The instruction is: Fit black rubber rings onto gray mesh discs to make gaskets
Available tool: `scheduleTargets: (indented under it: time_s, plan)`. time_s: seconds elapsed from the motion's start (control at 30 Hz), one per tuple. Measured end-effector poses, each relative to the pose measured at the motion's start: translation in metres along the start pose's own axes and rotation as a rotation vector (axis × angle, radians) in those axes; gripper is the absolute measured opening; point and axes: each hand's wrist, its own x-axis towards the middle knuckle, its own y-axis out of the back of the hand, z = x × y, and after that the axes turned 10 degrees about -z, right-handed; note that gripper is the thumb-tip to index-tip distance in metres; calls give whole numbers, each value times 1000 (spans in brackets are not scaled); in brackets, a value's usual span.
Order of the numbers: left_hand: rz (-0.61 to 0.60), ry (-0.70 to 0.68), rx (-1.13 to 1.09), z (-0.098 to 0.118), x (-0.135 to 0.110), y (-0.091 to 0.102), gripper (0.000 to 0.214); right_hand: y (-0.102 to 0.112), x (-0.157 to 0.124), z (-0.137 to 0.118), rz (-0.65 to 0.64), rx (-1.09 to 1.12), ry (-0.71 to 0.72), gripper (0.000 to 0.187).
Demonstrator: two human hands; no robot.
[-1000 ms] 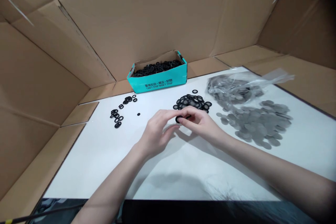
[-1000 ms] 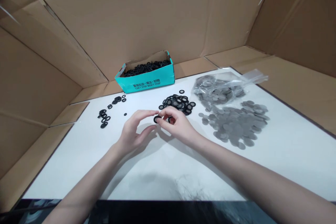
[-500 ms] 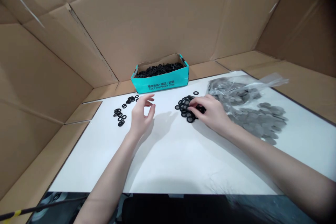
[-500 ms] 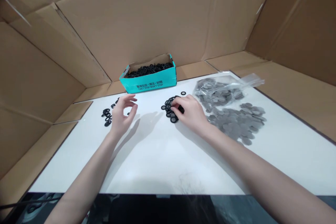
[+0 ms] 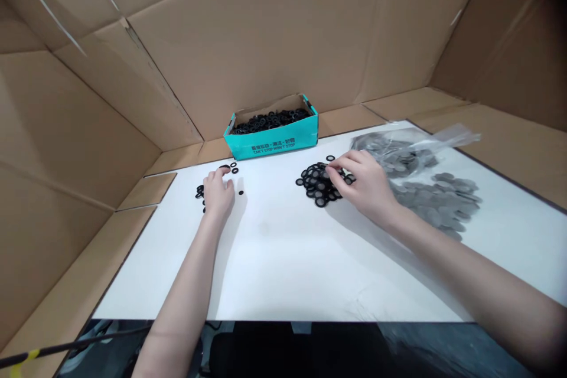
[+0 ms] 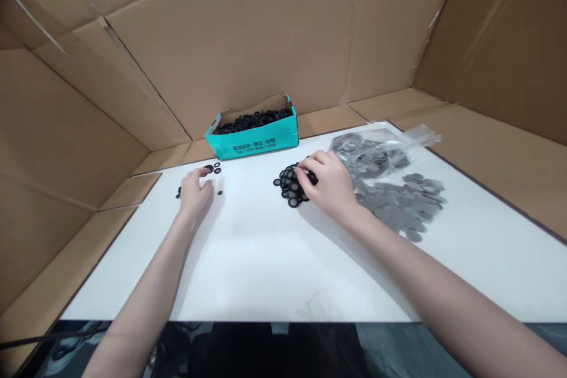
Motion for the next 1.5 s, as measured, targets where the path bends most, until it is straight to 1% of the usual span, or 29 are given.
scheduleTargets:
  time_s: [0.07, 0.17, 0.27, 0.4, 0.5, 0.57, 0.67, 0.77, 0.87, 0.97, 1.1, 1.27, 1.4, 1.47, 1.5]
  plan:
    - [-10, 99, 46, -10, 3, -1, 38, 8, 1, 0, -14, 9, -19, 28]
    - [-44, 205, 95, -19, 4, -1, 41, 22, -1, 5, -73, -3, -29, 23]
    - [-68, 241, 127, -22, 4, -1, 41, 38, -9, 16, -144, -60, -79, 22]
    - [-67, 263, 155, -21, 5, 1, 39, 59, -26, 42, -142, -251, -261, 21]
    - [-70, 269, 165, -19, 5, 2, 40, 70, -41, 63, -174, -390, -335, 20]
    - [-74, 266, 169, -19, 5, 2, 42, 72, -48, 74, -257, -455, -340, 21]
    - [-82, 262, 173, -18, 4, 1, 44, 68, -56, 80, -354, -516, -343, 27]
    - [-76, 268, 170, -18, 5, 1, 44, 62, -58, 79, -397, -578, -368, 31]
    - [-53, 280, 156, -18, 5, 1, 43, 58, -57, 79, -425, -602, -378, 29]
    - [-29, 287, 130, -18, 6, 1, 40, 55, -55, 83, -408, -570, -345, 28]
    - [12, 281, 67, -16, 6, 2, 41, 56, -54, 83, -333, -496, -335, 24]
    - [63, 201, -86, -17, 7, 3, 41, 63, -53, 73, -222, -385, -374, 20]
    - [136, 145, -238, -15, 8, 0, 35, 66, -53, 70, -230, -358, -450, 12]
    - [170, 118, -318, -11, 7, -1, 30, 67, -53, 69, -219, -350, -446, 11]
    - [186, 106, -358, -9, 7, -1, 26, 67, -52, 67, -194, -341, -433, 12]
